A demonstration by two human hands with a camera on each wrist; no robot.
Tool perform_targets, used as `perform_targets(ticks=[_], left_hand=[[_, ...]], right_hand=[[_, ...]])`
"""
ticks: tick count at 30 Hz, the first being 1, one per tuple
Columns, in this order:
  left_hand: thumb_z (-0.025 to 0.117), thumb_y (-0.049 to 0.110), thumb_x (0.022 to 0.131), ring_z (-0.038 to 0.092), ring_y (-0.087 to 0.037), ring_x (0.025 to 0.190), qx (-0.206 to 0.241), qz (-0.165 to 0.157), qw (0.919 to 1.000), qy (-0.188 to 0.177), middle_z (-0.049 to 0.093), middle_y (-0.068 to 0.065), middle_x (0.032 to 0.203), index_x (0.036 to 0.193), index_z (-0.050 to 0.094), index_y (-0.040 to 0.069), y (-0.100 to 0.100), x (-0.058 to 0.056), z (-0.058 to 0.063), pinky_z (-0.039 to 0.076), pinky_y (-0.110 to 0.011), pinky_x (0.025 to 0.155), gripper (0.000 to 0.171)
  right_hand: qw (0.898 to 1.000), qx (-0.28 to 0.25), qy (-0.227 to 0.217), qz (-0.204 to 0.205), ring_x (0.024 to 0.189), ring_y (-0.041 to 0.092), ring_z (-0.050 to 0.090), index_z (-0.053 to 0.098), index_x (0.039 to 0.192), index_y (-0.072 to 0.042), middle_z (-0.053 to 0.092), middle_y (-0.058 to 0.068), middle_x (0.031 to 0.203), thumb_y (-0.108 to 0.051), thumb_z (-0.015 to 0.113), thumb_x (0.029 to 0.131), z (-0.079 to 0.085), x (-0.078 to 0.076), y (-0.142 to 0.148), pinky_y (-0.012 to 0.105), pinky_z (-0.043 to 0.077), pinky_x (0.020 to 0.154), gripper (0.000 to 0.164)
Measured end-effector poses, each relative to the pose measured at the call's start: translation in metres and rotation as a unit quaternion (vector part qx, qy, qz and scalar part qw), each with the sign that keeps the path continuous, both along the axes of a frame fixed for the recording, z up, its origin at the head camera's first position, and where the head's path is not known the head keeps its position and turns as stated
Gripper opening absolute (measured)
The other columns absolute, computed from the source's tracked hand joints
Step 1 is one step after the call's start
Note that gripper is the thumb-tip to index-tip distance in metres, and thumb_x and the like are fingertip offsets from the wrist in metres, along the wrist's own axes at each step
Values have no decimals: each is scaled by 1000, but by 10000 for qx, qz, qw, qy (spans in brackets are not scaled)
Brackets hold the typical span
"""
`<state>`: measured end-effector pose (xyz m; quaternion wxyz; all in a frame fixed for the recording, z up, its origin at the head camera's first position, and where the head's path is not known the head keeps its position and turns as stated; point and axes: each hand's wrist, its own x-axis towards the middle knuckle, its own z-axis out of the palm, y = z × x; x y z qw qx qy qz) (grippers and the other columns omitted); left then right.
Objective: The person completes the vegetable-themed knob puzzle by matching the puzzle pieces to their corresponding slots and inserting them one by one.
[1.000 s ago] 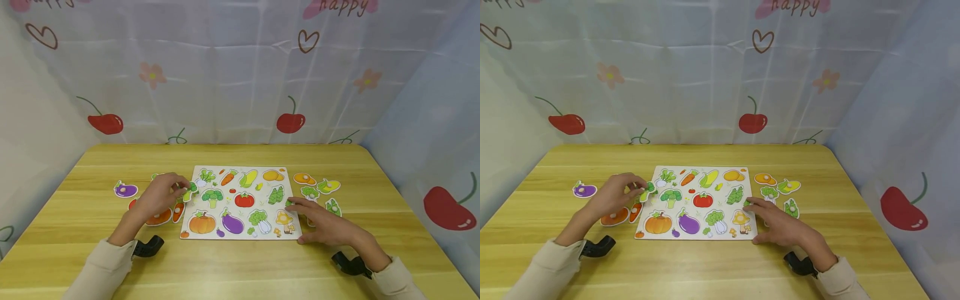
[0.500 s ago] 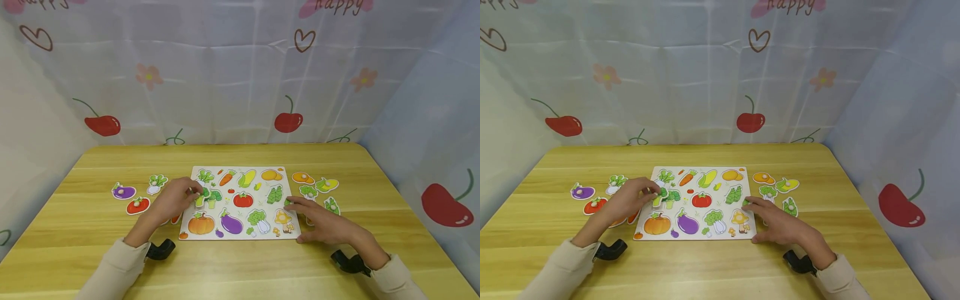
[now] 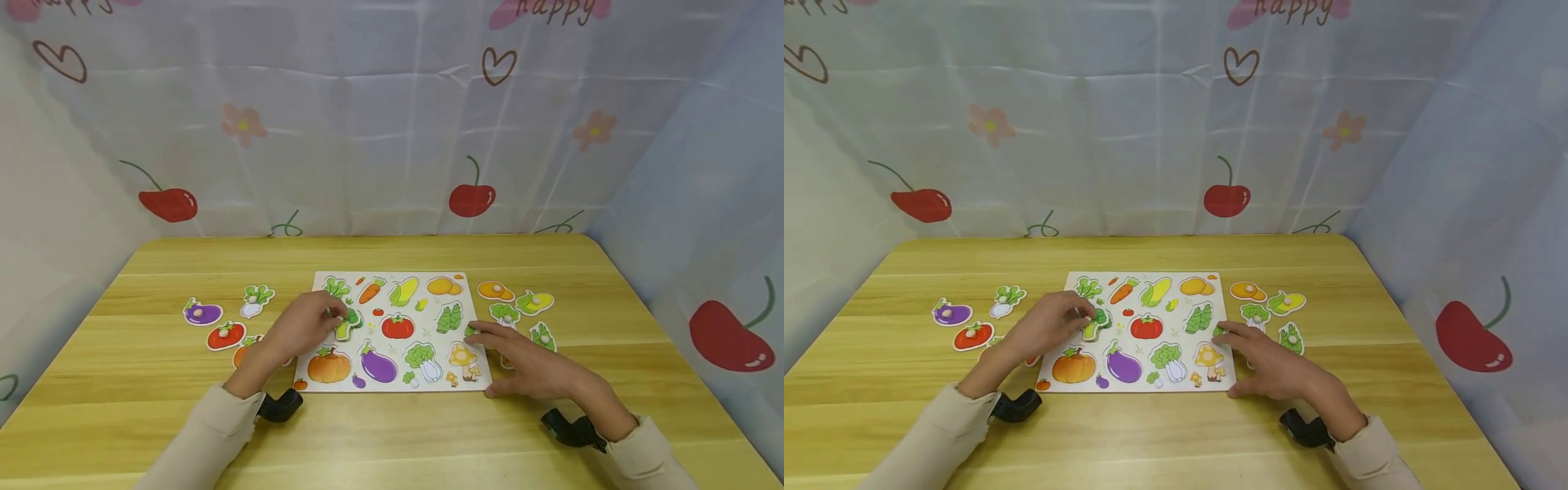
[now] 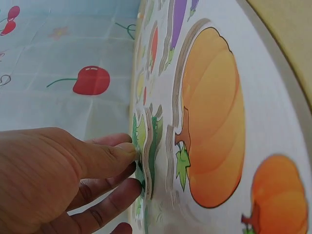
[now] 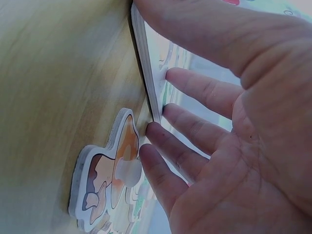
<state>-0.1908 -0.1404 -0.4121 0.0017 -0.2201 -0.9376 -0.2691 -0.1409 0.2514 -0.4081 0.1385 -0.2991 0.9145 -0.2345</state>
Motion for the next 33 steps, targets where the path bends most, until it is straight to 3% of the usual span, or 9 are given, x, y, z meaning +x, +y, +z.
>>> perform_targets(ticks=[18, 33], left_hand=[[70, 4, 91, 57, -12, 73, -69, -86, 9999, 54, 70, -2, 92, 96, 76, 9, 8, -2, -5, 49, -29, 70, 9], [70, 5, 91, 58, -13, 75, -68, -28, 9999, -85, 71, -3, 95, 96, 75, 9, 8, -3, -7, 51, -30, 72, 8]], right_hand=[[9998, -63, -176, -28, 143, 42, 33, 51, 144, -12, 32, 14, 160, -40, 80, 84, 1, 1, 4, 47, 50, 99, 72], [9999, 0, -122, -23, 144, 41, 33, 51, 145, -14, 33, 13, 160, -41, 80, 83, 1, 0, 2, 57, 44, 104, 74]])
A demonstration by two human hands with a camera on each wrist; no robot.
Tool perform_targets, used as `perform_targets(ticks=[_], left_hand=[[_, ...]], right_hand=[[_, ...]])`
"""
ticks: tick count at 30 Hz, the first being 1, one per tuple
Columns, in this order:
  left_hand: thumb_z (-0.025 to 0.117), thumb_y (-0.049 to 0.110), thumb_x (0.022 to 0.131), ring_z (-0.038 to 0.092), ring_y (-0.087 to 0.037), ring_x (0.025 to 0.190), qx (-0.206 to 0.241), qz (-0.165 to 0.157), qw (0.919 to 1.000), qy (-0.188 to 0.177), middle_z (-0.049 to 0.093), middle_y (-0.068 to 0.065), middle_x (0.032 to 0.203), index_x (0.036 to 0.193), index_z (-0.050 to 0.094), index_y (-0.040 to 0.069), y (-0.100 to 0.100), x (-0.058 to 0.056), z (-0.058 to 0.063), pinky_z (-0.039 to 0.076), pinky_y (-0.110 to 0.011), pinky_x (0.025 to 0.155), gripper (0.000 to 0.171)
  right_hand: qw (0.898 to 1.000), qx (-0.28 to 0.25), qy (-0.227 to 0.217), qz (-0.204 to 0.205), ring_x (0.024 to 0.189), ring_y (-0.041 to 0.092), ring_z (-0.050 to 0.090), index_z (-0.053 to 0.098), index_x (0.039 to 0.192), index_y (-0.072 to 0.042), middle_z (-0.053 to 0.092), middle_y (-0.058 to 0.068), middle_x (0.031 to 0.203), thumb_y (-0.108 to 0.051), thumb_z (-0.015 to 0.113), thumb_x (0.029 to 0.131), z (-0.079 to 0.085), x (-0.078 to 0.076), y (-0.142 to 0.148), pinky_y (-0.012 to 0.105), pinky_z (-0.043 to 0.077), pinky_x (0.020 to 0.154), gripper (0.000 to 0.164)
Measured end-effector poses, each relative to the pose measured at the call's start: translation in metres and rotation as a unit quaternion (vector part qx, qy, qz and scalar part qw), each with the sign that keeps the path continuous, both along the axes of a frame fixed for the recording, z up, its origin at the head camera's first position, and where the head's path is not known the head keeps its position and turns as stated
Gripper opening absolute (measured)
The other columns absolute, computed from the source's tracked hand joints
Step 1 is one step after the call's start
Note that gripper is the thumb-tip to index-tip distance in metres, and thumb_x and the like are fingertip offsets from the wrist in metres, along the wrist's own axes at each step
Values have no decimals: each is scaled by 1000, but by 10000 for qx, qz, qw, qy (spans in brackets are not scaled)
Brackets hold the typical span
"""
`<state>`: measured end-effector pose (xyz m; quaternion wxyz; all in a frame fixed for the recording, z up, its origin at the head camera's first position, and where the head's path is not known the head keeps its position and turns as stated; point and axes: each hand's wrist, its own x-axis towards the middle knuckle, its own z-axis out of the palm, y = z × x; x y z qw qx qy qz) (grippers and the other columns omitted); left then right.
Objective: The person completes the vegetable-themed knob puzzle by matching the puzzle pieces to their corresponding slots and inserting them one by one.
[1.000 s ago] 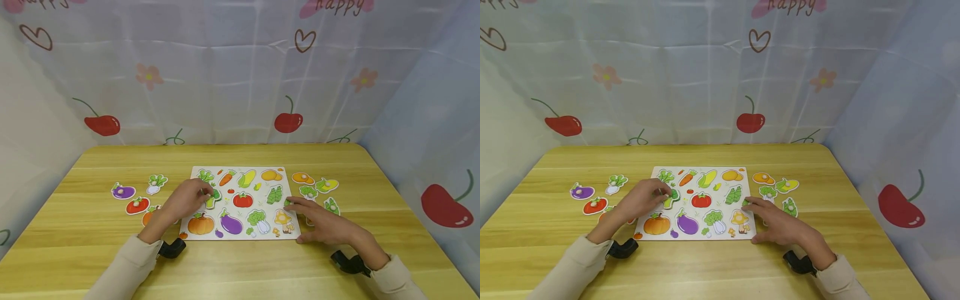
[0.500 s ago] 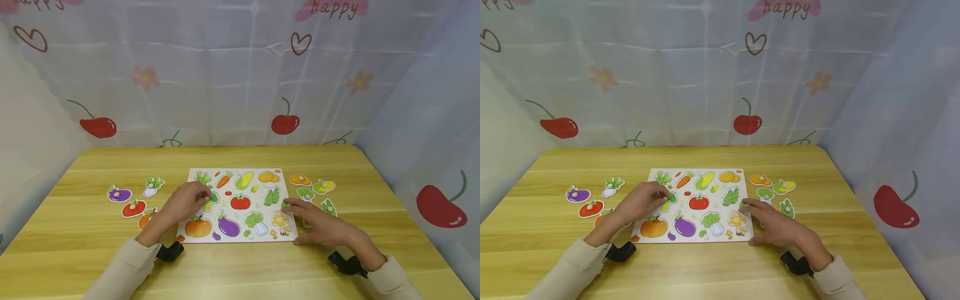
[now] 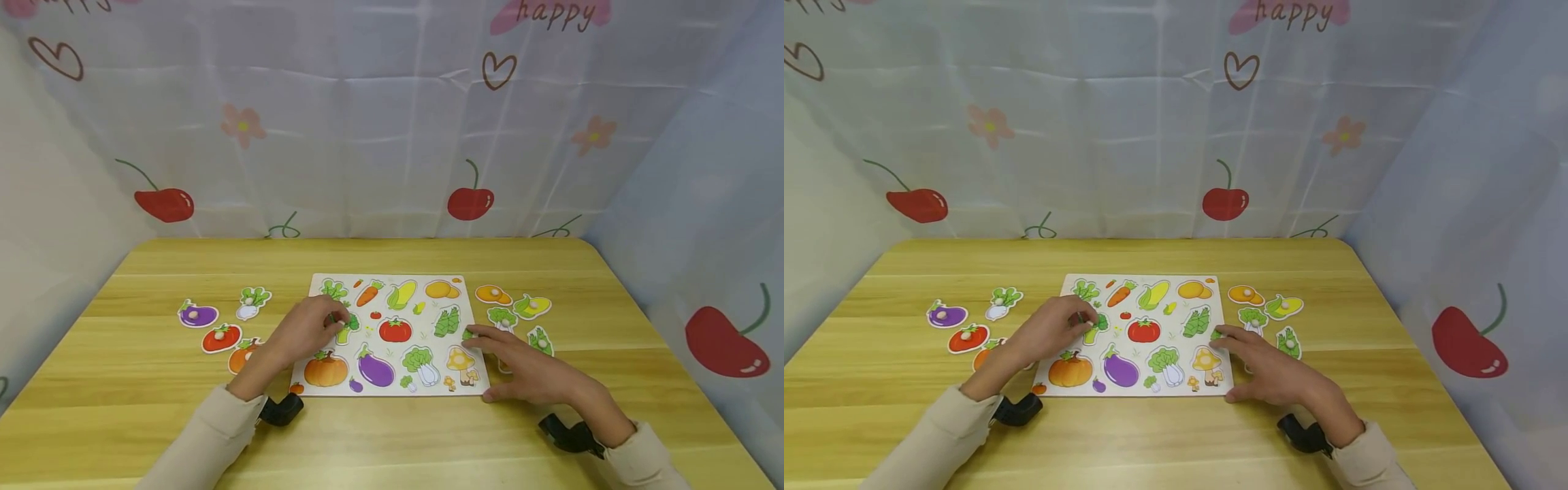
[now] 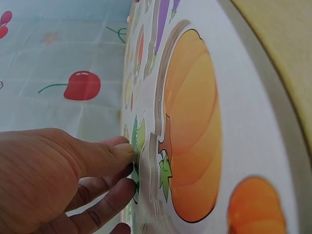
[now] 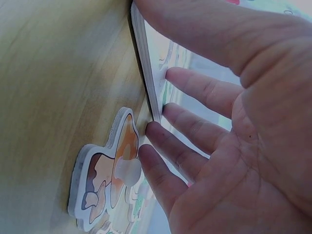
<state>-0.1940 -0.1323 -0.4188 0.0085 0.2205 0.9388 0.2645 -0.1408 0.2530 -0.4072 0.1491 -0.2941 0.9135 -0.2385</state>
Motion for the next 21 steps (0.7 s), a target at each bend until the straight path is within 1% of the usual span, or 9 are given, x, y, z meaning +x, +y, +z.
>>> perform_targets(ticks=[3, 10, 16, 21], left_hand=[[70, 5, 91, 58, -13, 75, 6, -15, 10000, 14, 71, -3, 94, 96, 75, 9, 0, 0, -1, 51, -30, 72, 8], [70, 5, 91, 57, -12, 75, 16, 26, 10000, 16, 70, -2, 93, 95, 75, 9, -1, 1, -2, 51, -30, 72, 7], [69, 5, 92, 57, -12, 75, 98, 51, 9999, -64, 69, -1, 93, 96, 75, 9, -2, 2, -2, 50, -29, 71, 8], [70, 5, 92, 58, -12, 76, 145, 105, 9998, -115, 70, -1, 95, 98, 74, 10, -2, 4, 0, 50, -29, 72, 9]], right_hand=[[10000, 11, 27, -8, 144, 42, 33, 51, 144, -13, 33, 12, 160, -40, 81, 83, -1, 0, 0, 57, 43, 104, 74], [10000, -37, 29, 76, 142, 42, 35, 51, 144, -12, 33, 15, 160, -39, 81, 83, -2, -1, 0, 46, 49, 100, 73], [10000, -27, 20, 39, 143, 42, 35, 51, 144, -12, 33, 14, 160, -40, 80, 83, -2, -1, 0, 51, 47, 102, 73], [10000, -39, 7, 12, 142, 42, 35, 52, 143, -13, 33, 14, 160, -40, 81, 83, -2, 0, 0, 49, 48, 100, 72]])
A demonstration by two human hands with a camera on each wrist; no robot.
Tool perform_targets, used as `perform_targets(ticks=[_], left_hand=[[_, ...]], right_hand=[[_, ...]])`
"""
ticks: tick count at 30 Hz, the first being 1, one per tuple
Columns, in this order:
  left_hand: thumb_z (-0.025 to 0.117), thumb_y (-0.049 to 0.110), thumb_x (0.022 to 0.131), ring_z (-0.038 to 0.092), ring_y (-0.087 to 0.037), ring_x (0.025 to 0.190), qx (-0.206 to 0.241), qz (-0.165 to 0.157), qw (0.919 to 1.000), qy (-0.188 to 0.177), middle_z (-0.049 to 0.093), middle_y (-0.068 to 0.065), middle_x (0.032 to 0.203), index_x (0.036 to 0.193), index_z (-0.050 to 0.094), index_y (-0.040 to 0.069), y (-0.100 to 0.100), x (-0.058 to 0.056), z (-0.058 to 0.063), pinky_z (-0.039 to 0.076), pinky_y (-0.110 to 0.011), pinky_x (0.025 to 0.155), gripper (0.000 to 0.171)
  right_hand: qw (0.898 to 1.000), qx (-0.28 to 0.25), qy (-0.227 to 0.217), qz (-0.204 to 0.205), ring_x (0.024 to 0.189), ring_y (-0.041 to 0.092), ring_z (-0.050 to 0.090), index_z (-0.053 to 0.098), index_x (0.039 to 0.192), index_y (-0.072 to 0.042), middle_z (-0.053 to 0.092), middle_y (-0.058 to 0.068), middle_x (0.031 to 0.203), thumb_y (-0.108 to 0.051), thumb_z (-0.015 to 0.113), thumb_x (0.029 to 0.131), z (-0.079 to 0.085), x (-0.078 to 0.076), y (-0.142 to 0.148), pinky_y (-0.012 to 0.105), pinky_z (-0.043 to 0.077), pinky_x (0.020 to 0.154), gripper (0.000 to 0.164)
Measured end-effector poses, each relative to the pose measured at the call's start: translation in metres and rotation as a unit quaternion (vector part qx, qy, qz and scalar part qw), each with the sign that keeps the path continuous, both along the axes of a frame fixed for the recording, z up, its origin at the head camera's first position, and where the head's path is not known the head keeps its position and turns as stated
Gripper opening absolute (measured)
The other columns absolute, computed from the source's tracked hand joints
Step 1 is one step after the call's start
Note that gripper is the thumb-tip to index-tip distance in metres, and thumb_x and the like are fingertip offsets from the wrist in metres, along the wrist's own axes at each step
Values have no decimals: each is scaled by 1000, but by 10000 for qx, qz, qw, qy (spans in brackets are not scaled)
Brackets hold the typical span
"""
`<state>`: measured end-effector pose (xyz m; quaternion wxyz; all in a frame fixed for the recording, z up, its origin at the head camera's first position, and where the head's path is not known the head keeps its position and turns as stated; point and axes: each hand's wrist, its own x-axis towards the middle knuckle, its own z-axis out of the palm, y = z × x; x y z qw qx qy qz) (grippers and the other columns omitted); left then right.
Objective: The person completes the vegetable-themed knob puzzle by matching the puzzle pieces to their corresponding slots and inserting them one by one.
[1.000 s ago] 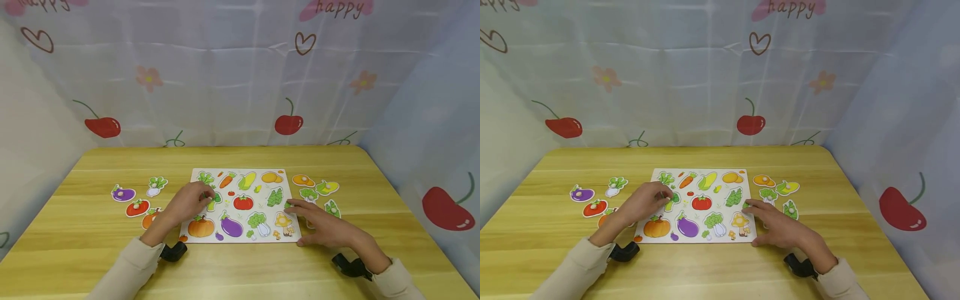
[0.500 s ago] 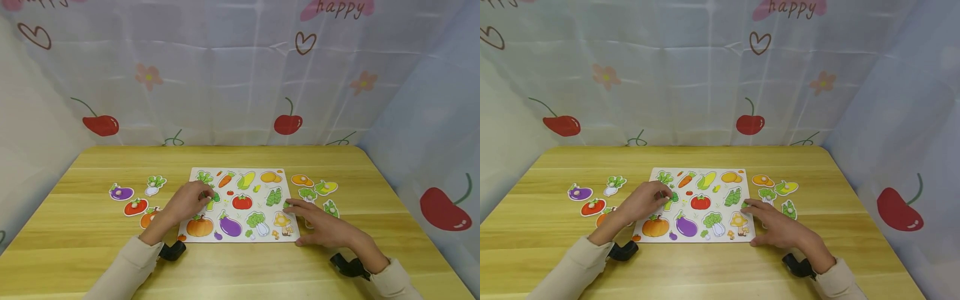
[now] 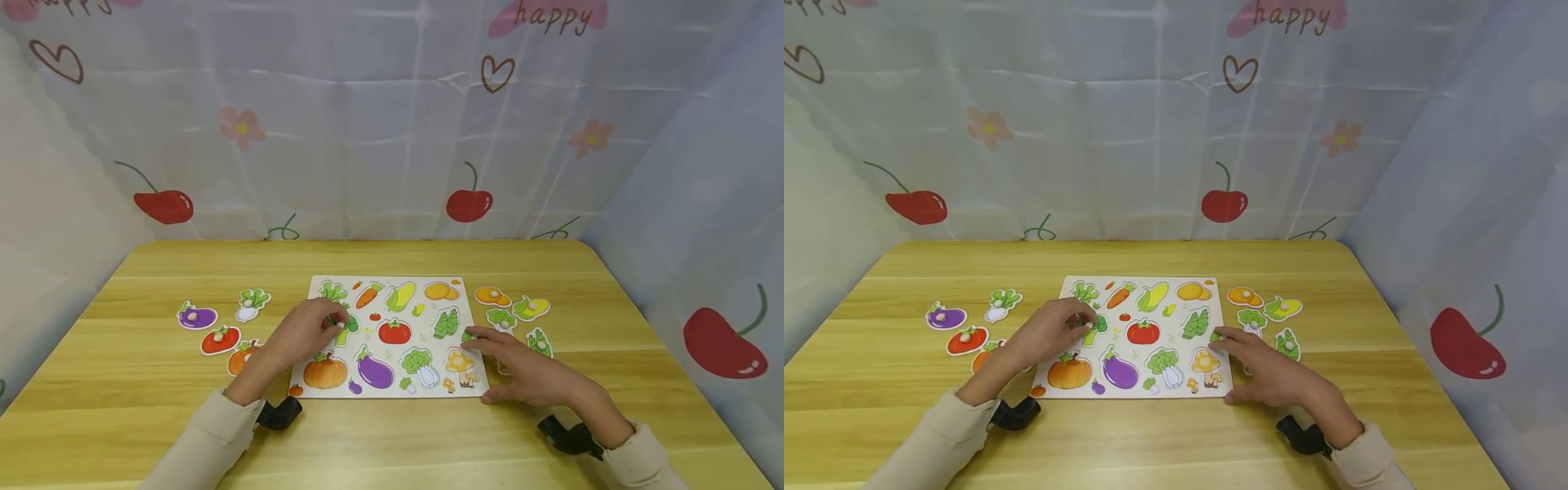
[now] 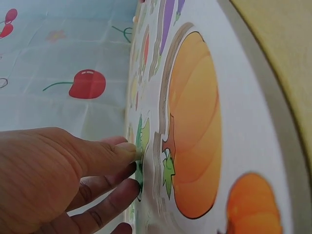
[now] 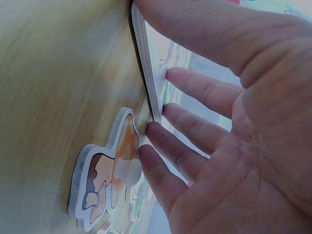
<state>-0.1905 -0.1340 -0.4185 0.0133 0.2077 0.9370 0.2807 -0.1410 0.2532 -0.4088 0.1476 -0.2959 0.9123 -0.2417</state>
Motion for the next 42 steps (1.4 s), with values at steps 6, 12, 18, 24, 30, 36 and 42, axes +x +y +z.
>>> perform_targets(ticks=[6, 12, 18, 24, 30, 36, 42], left_hand=[[71, 7, 91, 57, -14, 78, -60, 232, 9997, -20, 70, 1, 95, 102, 75, 12, -3, -1, 2, 50, -31, 74, 12], [69, 5, 91, 60, -15, 77, 85, 234, 9995, 171, 71, -3, 95, 101, 74, 9, -16, -4, 5, 51, -32, 71, 11], [65, 2, 93, 64, -21, 84, 386, 470, 9980, 195, 71, -8, 97, 105, 72, 3, -39, -9, 10, 55, -35, 72, 14], [65, 4, 94, 65, -32, 93, 621, 823, 9942, 316, 69, -16, 103, 117, 66, 0, -71, -17, 18, 55, -44, 81, 23], [66, 2, 94, 65, -34, 93, 498, 735, 9956, 292, 69, -21, 110, 115, 69, -1, -100, -19, 29, 52, -35, 74, 21], [60, -5, 93, 61, -31, 90, 258, 619, 9977, -77, 68, -21, 114, 110, 72, 0, -119, -24, 29, 51, -28, 66, 21], [54, -7, 91, 58, -31, 90, 104, 743, 9969, -256, 67, -22, 113, 110, 71, 0, -131, -27, 26, 50, -29, 70, 27]], right_hand=[[10000, 8, 22, -29, 143, 42, 35, 51, 144, -13, 34, 13, 160, -40, 81, 83, -1, 1, 1, 50, 48, 101, 73], [10000, 3, 3, -84, 144, 41, 34, 51, 144, -15, 33, 12, 160, -40, 81, 82, -2, 2, 1, 52, 47, 102, 73], [10000, 5, 41, 0, 143, 41, 35, 51, 144, -14, 34, 13, 160, -40, 81, 83, -5, 2, 2, 47, 49, 101, 73], [10000, 19, 36, 13, 143, 40, 34, 50, 145, -14, 33, 12, 160, -42, 80, 83, -6, 2, 3, 46, 50, 101, 74], [9999, 86, 88, 20, 144, 39, 34, 50, 145, -16, 33, 11, 160, -43, 79, 84, -6, 2, 3, 51, 47, 103, 73], [9999, 45, 79, 48, 144, 40, 35, 51, 144, -15, 34, 11, 160, -41, 80, 84, -5, 0, 2, 50, 48, 102, 72], [10000, 50, 44, 33, 144, 40, 35, 50, 145, -15, 33, 12, 160, -41, 80, 84, -3, -1, 1, 47, 50, 101, 73]])
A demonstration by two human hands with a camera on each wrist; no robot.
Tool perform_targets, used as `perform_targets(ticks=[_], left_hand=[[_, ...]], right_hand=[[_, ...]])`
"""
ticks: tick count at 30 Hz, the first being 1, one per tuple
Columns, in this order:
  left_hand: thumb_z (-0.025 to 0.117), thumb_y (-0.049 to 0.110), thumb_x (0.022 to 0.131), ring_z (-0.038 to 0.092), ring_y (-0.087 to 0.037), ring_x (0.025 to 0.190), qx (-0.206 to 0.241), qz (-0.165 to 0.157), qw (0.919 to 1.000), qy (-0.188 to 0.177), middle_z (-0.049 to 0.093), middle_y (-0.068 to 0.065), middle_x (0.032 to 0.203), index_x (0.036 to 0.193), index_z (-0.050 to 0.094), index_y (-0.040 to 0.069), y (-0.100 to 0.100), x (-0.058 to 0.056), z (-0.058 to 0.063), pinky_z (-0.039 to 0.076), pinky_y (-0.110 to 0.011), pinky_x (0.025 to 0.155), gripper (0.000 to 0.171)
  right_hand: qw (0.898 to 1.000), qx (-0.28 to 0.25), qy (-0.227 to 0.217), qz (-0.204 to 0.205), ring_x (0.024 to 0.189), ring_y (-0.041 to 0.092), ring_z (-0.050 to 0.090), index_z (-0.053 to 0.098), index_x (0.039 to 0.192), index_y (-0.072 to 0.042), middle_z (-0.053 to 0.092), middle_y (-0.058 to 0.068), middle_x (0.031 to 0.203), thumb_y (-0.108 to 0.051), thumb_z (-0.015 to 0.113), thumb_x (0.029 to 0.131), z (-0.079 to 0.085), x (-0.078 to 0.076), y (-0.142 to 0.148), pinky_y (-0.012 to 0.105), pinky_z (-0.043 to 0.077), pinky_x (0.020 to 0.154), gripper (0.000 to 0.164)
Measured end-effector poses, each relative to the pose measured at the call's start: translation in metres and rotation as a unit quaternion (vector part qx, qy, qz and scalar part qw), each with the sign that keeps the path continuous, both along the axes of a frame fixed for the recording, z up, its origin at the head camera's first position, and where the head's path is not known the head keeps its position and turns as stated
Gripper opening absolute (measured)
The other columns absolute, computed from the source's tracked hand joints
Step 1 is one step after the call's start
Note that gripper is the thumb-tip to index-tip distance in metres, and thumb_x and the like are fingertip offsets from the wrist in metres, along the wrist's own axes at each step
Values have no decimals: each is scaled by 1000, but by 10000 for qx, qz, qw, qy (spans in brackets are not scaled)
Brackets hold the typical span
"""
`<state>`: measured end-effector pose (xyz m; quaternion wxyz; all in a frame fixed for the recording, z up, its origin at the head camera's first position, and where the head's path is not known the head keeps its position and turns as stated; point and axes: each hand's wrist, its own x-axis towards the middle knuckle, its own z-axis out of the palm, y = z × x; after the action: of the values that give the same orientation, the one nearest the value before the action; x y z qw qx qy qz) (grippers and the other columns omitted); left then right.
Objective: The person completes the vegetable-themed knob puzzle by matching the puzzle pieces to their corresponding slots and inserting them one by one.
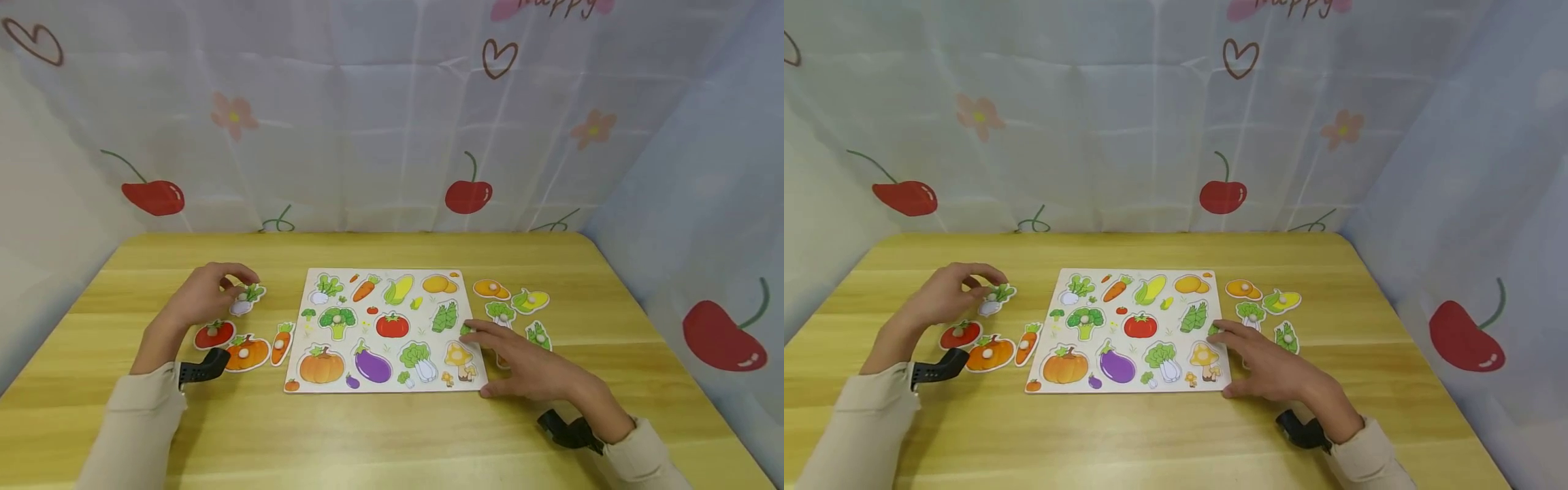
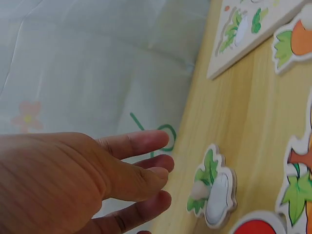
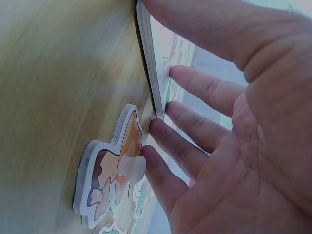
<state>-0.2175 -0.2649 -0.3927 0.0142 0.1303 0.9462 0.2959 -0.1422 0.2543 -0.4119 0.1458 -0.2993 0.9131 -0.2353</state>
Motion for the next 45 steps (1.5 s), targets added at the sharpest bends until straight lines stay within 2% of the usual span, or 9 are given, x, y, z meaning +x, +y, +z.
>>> perform_targets(ticks=[6, 18, 28, 35, 41, 45], left_hand=[[51, -8, 88, 59, -30, 86, 7, 48, 9997, -237, 66, -22, 108, 104, 68, -1, -5, 0, -2, 50, -30, 66, 25], [55, -6, 89, 59, -31, 86, 27, 149, 9995, -275, 65, -25, 110, 105, 69, -2, -9, -1, -10, 49, -31, 67, 22], [59, -1, 92, 61, -34, 91, 60, 185, 9989, -418, 65, -26, 110, 107, 69, -3, -11, -2, -15, 51, -30, 68, 19], [60, -1, 92, 59, -29, 85, 76, 300, 9990, -313, 67, -25, 107, 103, 72, -2, -10, -4, -17, 49, -28, 62, 17], [62, -1, 91, 58, -27, 82, 45, 291, 9995, -95, 69, -24, 103, 102, 74, -2, -7, -5, -17, 47, -28, 62, 17], [62, 0, 92, 58, -27, 83, 96, 349, 9992, -139, 69, -23, 103, 104, 74, -2, -2, -4, -15, 47, -28, 63, 16]], right_hand=[[9999, -107, -130, -26, 143, 41, 35, 50, 144, -14, 32, 13, 161, -41, 80, 84, 1, 0, 1, 41, 53, 96, 73], [10000, -14, -37, -43, 143, 40, 36, 51, 143, -15, 33, 12, 160, -41, 80, 83, 1, -1, 0, 45, 52, 98, 72], [9999, 48, -53, -122, 145, 39, 33, 51, 143, -17, 34, 9, 161, -42, 81, 82, 1, -1, -2, 57, 43, 105, 72], [10000, 66, 14, -59, 144, 40, 34, 51, 144, -15, 33, 11, 160, -41, 80, 83, 4, -2, -1, 48, 50, 101, 72], [10000, 25, 2, -47, 145, 40, 33, 51, 143, -16, 34, 11, 160, -42, 80, 83, 3, -2, -1, 56, 44, 104, 72], [10000, -5, -49, -32, 144, 40, 34, 51, 144, -16, 33, 11, 160, -43, 80, 83, 1, -2, 0, 49, 49, 101, 73]])
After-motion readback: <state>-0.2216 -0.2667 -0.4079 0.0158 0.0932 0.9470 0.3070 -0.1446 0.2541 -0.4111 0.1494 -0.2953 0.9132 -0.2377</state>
